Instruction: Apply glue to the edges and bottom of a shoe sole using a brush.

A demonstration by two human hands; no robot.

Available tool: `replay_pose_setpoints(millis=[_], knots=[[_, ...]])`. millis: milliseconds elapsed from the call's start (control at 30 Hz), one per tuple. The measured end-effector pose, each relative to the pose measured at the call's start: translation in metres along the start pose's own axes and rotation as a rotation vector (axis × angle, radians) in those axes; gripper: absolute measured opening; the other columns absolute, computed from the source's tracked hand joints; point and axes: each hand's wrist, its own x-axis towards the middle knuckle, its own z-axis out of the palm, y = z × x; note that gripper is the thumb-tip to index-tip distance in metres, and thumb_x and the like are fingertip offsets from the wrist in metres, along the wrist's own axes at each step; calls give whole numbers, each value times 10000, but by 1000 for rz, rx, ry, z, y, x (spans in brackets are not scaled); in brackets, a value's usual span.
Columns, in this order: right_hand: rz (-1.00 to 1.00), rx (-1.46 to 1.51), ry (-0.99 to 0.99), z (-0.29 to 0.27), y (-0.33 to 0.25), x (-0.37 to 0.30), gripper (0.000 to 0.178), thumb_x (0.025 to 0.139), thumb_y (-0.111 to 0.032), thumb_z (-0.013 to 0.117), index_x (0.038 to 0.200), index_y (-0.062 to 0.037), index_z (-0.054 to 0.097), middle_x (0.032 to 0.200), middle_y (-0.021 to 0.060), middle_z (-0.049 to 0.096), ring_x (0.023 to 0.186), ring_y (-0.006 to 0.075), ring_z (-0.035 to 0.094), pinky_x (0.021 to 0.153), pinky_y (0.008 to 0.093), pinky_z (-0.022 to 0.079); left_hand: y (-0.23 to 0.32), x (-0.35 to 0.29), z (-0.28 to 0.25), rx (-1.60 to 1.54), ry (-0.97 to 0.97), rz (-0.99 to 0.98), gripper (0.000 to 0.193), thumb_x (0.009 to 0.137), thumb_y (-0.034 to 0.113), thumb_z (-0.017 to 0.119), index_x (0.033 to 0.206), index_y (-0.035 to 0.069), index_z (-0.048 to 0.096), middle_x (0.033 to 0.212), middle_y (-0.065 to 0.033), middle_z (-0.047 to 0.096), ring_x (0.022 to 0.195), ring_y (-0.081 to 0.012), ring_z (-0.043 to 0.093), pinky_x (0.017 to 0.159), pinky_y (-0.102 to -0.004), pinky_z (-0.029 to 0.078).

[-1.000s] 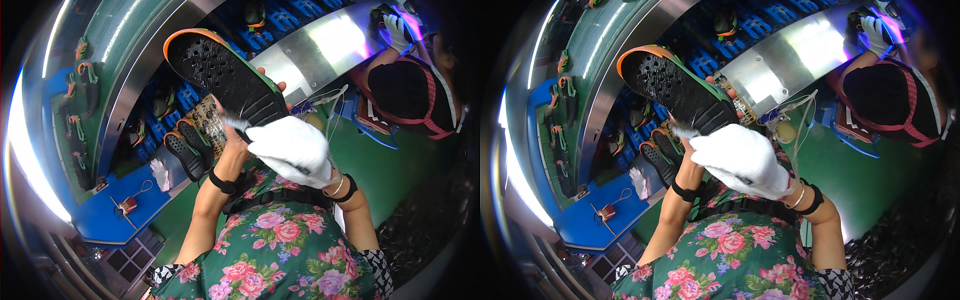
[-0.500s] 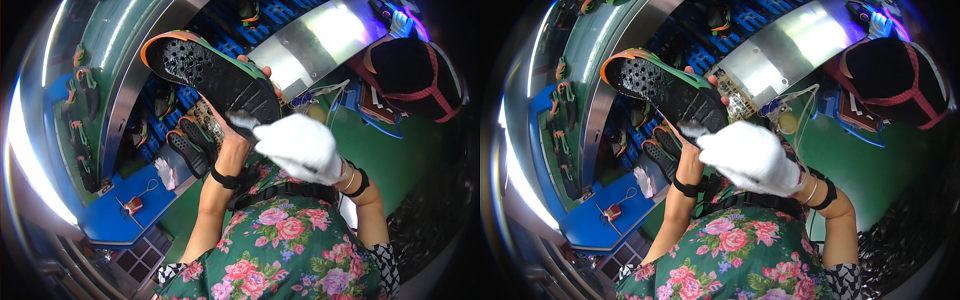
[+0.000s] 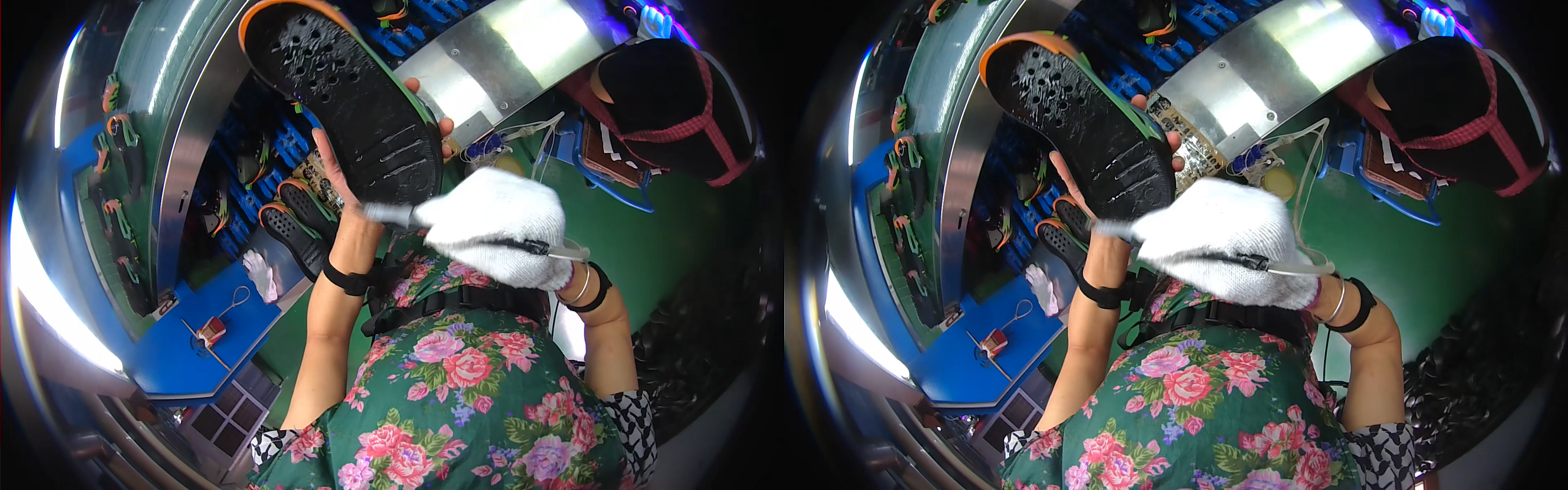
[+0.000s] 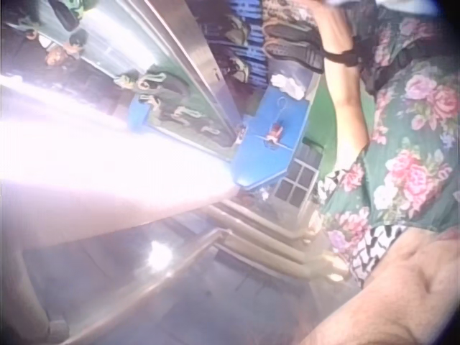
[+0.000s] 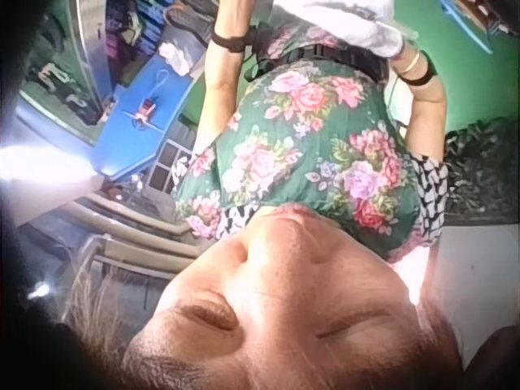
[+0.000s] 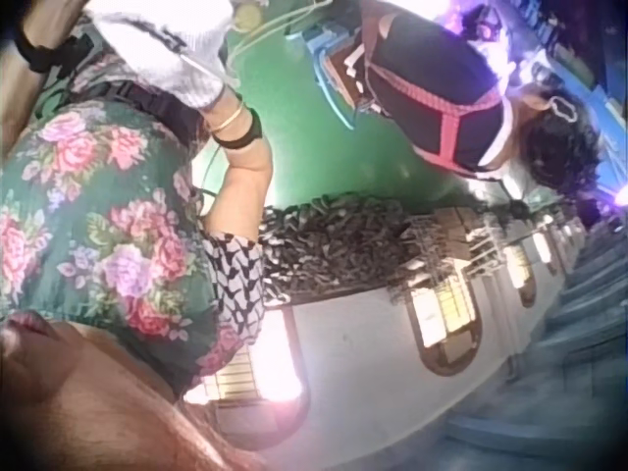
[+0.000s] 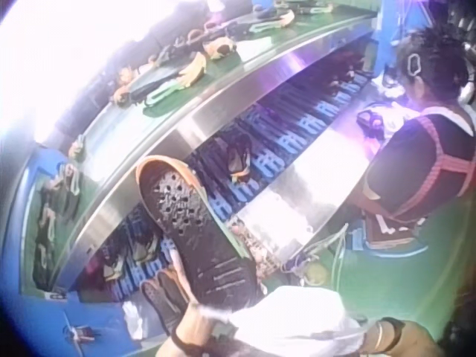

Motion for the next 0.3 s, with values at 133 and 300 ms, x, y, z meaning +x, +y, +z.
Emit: replay_pose_setpoints(millis=[133, 300], knots=[[-181, -250, -128, 8, 3, -8, 287, 823, -71, 806, 1106, -99, 770, 1086, 78, 769, 892, 258, 725, 753, 357, 586, 7, 2, -2, 13, -16, -64, 1191, 830, 825, 560, 1591, -33, 240, 1426, -374, 482, 1191, -515, 592, 1011, -612, 508], [28, 248, -160, -1, 3, -4, 248, 866, -125, 804, 1113, -107, 781, 1097, 79, 778, 942, 261, 746, 777, 361, 599, 9, -4, -1, -27, 31, -101, 1121, 849, 815, 554, 1622, 66, 243, 1626, -250, 299, 1265, -505, 556, 1016, -642, 511]])
